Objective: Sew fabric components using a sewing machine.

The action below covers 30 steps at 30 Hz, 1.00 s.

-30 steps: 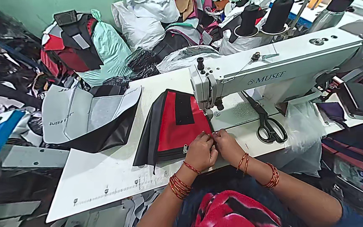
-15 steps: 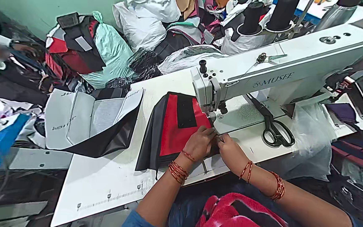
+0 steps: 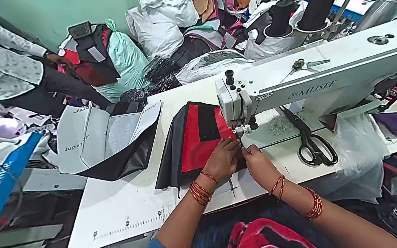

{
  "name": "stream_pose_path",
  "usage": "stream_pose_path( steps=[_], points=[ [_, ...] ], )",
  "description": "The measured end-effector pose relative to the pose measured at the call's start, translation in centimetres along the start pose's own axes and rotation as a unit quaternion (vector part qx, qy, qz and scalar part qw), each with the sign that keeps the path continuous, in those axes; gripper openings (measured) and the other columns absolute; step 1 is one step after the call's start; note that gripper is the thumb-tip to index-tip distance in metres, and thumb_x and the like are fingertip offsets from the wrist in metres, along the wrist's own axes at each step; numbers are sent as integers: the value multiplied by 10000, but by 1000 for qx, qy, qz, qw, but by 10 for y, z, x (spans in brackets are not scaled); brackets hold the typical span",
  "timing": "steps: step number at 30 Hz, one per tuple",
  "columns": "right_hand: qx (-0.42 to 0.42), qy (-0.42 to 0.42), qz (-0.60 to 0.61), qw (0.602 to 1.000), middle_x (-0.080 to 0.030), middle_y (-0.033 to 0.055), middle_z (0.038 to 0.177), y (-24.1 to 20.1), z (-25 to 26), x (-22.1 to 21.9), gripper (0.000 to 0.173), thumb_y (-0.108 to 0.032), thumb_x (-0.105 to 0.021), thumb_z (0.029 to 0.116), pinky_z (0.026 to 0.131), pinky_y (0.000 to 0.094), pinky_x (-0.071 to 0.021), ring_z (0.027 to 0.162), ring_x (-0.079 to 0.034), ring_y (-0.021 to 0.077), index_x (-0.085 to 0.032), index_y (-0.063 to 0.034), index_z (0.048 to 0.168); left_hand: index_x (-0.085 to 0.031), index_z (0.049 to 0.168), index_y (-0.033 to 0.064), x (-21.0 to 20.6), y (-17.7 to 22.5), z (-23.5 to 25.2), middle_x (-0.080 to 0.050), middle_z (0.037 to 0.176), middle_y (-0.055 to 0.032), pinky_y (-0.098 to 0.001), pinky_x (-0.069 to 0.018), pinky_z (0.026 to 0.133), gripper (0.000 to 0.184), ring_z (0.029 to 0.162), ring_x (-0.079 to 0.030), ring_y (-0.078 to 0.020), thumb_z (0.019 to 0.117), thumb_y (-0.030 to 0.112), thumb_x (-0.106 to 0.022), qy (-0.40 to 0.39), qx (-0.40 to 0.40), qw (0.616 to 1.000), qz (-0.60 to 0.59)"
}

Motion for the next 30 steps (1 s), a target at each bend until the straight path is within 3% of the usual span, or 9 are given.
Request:
stream_pose_path(
  steps=[4,9,13,16,18,23,24,26,30],
  points=[
    [16,42,12,999,-605,289,1222,3,17,3,374,54,-454,1001,959,404,-530,1094,-651,371,-618,84,1336,-709,1257,-14,3,-15,13,-655,1368,-178,-563,-391,1163,414,1351,-568,-367,888,9,-525,17,-5,1000,4],
    [-4,-29,32,999,-547,290,1339,0,34,13,420,26,-414,1037,1044,418,-480,1206,-595,384,-520,74,1440,-704,1273,-10,11,-29,25,-659,1325,-210,-508,-395,1167,405,1323,-577,-362,911,15,-525,-10,14,1000,-6],
    [-25,-69,22,997,-522,275,1402,-4,42,19,449,20,-393,1048,1091,408,-445,1289,-551,361,-472,52,1489,-739,1206,-8,12,-40,30,-675,1294,-221,-541,-401,1158,357,1308,-592,-375,905,4,-548,3,-16,1000,-17],
    [-12,-57,34,998,-551,273,1379,-1,44,18,437,9,-395,1046,1083,432,-451,1281,-560,368,-506,50,1467,-749,1192,4,14,-38,31,-679,1287,-220,-549,-404,1153,338,1306,-594,-374,907,5,-567,4,-12,1000,7],
    [14,-34,72,997,-594,269,1296,8,43,17,401,-11,-424,1043,1042,448,-472,1209,-590,367,-570,56,1410,-734,1222,4,9,-28,27,-667,1315,-214,-564,-395,1156,334,1329,-577,-368,924,2,-582,4,31,999,29],
    [29,-22,102,994,-628,234,1220,26,30,23,426,-80,-490,1044,1012,444,-484,1124,-621,333,-544,4,1458,-617,1379,-32,-6,13,1,-550,1495,-196,-451,-314,1230,431,1467,-437,-337,975,8,-472,-7,194,981,3],
    [32,-13,92,995,-643,227,1194,29,25,22,433,-92,-489,1041,993,454,-491,1094,-633,336,-546,-9,1463,-617,1372,-48,-11,20,-6,-559,1482,-210,-458,-327,1224,446,1449,-463,-350,952,11,-481,19,193,981,8],
    [26,13,76,997,-671,210,1172,31,15,22,432,-103,-485,1037,975,470,-498,1075,-650,340,-568,-32,1455,-559,1421,-69,-17,31,-16,-502,1531,-225,-486,-272,1246,529,1478,-419,-359,904,29,-504,23,194,981,16],
    [-8,30,75,997,-656,228,1226,33,5,27,429,-74,-451,1047,930,490,-521,1049,-670,360,-563,-39,1459,-375,1562,-23,-15,39,-22,-296,1672,-165,-569,-86,1266,785,1581,-197,-308,819,128,-580,-74,235,969,20]
  ],
)
Point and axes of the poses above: each hand's wrist, its own z-axis towards the middle knuckle, its own x-axis out of the back of the hand, y = z × x, the point moved 5 cm from there along z, towards the middle knuckle
